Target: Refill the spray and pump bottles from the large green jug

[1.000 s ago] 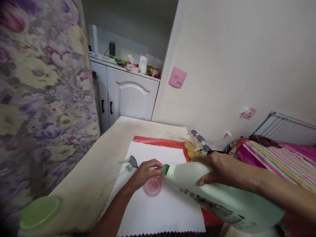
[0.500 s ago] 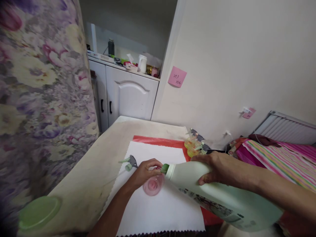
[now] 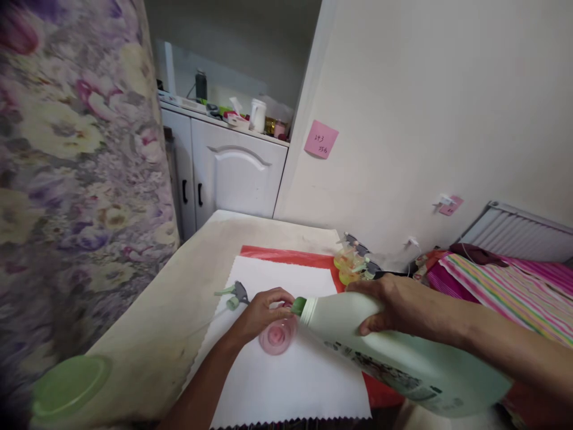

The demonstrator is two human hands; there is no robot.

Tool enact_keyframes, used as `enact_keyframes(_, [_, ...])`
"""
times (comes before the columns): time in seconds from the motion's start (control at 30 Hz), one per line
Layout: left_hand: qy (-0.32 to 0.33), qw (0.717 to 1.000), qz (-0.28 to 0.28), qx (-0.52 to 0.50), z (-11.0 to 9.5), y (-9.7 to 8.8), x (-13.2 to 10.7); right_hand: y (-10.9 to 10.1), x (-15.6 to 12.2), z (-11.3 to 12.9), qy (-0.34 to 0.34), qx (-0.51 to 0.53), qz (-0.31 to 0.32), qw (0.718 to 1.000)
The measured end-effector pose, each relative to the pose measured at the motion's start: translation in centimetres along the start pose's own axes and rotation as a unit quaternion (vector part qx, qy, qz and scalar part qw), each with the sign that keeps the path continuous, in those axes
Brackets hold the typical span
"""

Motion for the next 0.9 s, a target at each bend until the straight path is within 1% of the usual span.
enact_keyframes(0.37, [-0.005,1.0,-0.002,0.004,0.12,-0.04,0.02,-0.04,0.04,0.21,-0.004,-0.004,0.0,1.0])
enact_keyframes(0.73, [-0.013,1.0,0.0,0.008,-0.32,0.01,-0.08,-0.15,-0.13,0.22,0.001,-0.007,-0.005,1.0])
enact_keyframes(0.9, [-0.011,1.0,0.003,0.011,-0.38,0.02,-0.06,-0.14,-0.11,0.18,-0.003,-0.01,0.006,1.0])
Point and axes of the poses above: each hand's wrist, its own x-axis towards the middle knuckle, its own y-axis out of the palm, z = x × y, the point moved 3 cm from there along x, towards the middle knuckle, and after that the axes turned 11 degrees about z, right-handed, at the moved point
